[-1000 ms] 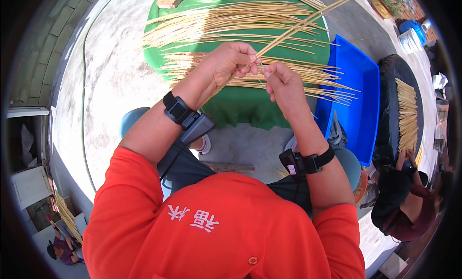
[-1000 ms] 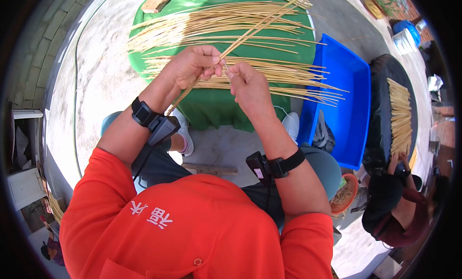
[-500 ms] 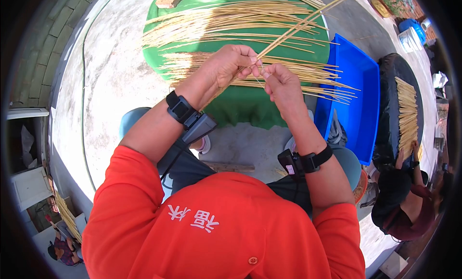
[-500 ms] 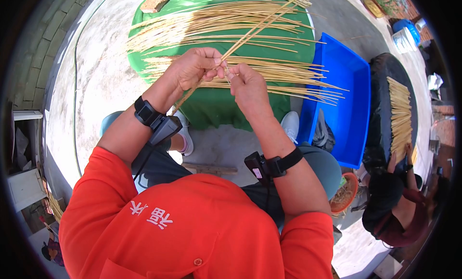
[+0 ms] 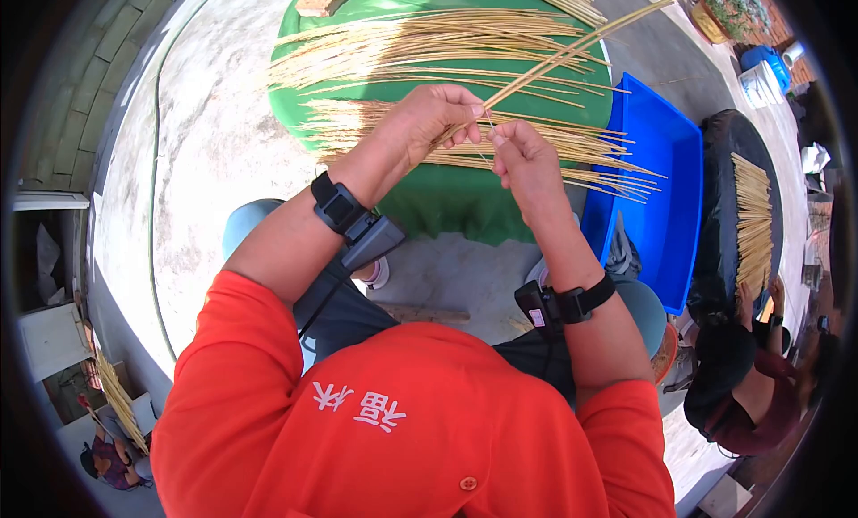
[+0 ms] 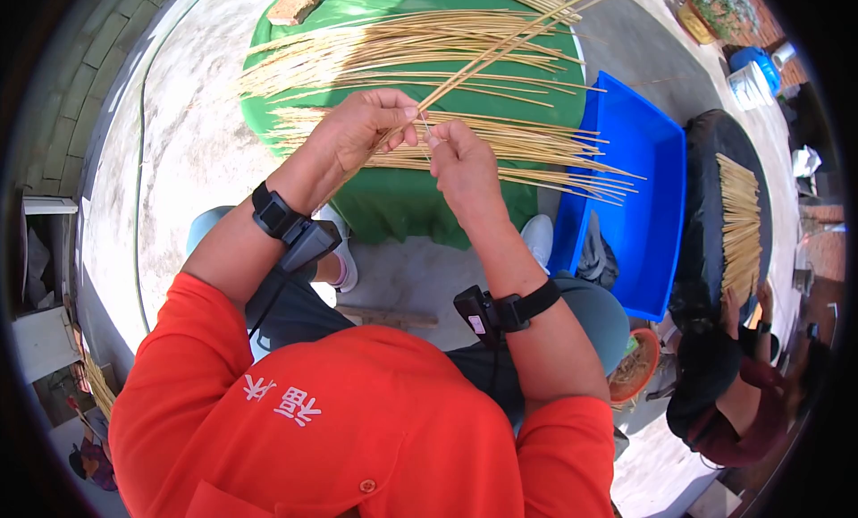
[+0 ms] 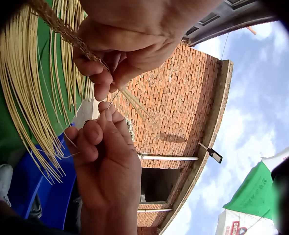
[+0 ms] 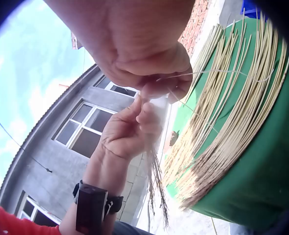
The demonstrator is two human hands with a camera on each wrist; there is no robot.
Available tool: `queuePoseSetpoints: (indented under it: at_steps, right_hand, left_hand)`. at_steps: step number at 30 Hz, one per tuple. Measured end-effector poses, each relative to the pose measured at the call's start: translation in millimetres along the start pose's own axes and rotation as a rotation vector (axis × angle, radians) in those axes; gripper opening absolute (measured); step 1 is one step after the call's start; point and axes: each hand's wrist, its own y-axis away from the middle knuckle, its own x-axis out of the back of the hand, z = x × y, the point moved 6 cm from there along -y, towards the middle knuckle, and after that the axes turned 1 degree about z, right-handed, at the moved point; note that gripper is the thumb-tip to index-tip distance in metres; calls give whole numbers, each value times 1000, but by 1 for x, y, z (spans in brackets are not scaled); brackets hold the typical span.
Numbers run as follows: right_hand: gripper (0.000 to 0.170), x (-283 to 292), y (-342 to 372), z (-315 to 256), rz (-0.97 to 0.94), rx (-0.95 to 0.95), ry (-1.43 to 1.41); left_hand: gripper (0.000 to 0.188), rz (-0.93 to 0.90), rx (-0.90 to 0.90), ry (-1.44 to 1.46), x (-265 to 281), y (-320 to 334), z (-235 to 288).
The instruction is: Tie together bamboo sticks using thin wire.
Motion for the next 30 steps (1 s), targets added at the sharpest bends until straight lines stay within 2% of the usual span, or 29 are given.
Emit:
queuePoseSetpoints:
  at_steps: [2,11,18,30]
  right_hand:
    - [8,-2,1,0,-12,9,-22]
    - [8,-2,2,0,-6,22,-46]
    - [8,-1,2,10,47,34,-76]
    - [8,-2,-2,17,58,64,-156]
  left_hand:
    - [5,27,-48,11,2,1,1]
    - [5,57,-135,-41,4,-2,2]
    - [6,103,-138,-101,1,-3,-4]
    - [6,22,-78,-106,-8,-1,-13]
